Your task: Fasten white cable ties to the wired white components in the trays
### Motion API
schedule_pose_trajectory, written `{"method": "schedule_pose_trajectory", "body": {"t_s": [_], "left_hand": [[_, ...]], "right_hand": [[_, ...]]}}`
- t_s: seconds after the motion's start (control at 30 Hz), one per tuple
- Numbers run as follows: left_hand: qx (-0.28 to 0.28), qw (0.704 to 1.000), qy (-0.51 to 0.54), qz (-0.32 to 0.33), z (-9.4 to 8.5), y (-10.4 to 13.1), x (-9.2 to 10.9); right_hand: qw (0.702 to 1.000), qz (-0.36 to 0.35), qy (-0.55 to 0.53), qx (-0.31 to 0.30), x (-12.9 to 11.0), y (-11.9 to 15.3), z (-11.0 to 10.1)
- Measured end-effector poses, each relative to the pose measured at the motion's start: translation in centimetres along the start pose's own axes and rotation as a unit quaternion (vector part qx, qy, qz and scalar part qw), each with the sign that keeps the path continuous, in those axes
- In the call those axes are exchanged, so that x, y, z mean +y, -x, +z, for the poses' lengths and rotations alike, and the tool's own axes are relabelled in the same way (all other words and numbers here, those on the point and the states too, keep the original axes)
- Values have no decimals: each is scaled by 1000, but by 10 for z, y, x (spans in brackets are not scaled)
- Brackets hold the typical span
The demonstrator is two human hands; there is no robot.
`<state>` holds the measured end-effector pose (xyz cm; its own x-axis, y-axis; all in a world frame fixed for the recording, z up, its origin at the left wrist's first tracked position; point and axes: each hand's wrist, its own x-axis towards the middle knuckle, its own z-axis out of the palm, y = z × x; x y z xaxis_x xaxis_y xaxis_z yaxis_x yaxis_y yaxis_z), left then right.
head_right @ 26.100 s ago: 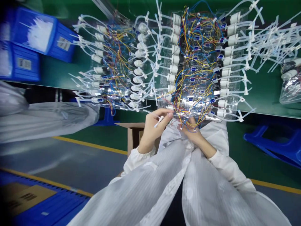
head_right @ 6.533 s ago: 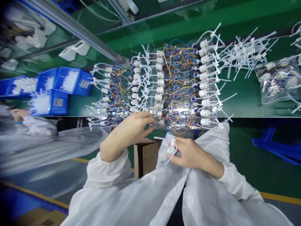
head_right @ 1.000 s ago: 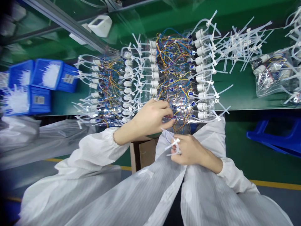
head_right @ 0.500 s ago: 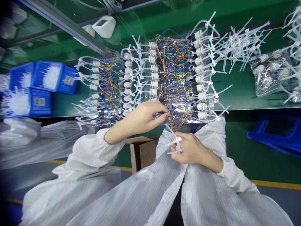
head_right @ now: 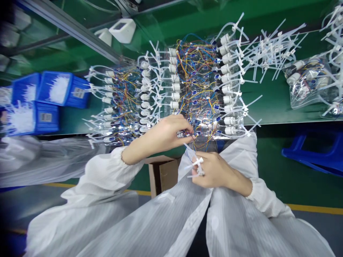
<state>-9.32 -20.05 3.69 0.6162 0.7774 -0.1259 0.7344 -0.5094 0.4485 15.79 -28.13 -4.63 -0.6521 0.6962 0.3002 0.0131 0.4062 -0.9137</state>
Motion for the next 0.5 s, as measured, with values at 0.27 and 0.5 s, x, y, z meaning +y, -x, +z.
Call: {"method": "schedule_pose_trajectory", "body": {"t_s": [0.27,0.5], "left_hand": [[52,993,-104,23,7,8,6],[57,994,-90,0,4,14,15]], "right_hand": [[1000,10,3,2,0,0,0],[999,-26,7,33,2,-1,-1]]}}
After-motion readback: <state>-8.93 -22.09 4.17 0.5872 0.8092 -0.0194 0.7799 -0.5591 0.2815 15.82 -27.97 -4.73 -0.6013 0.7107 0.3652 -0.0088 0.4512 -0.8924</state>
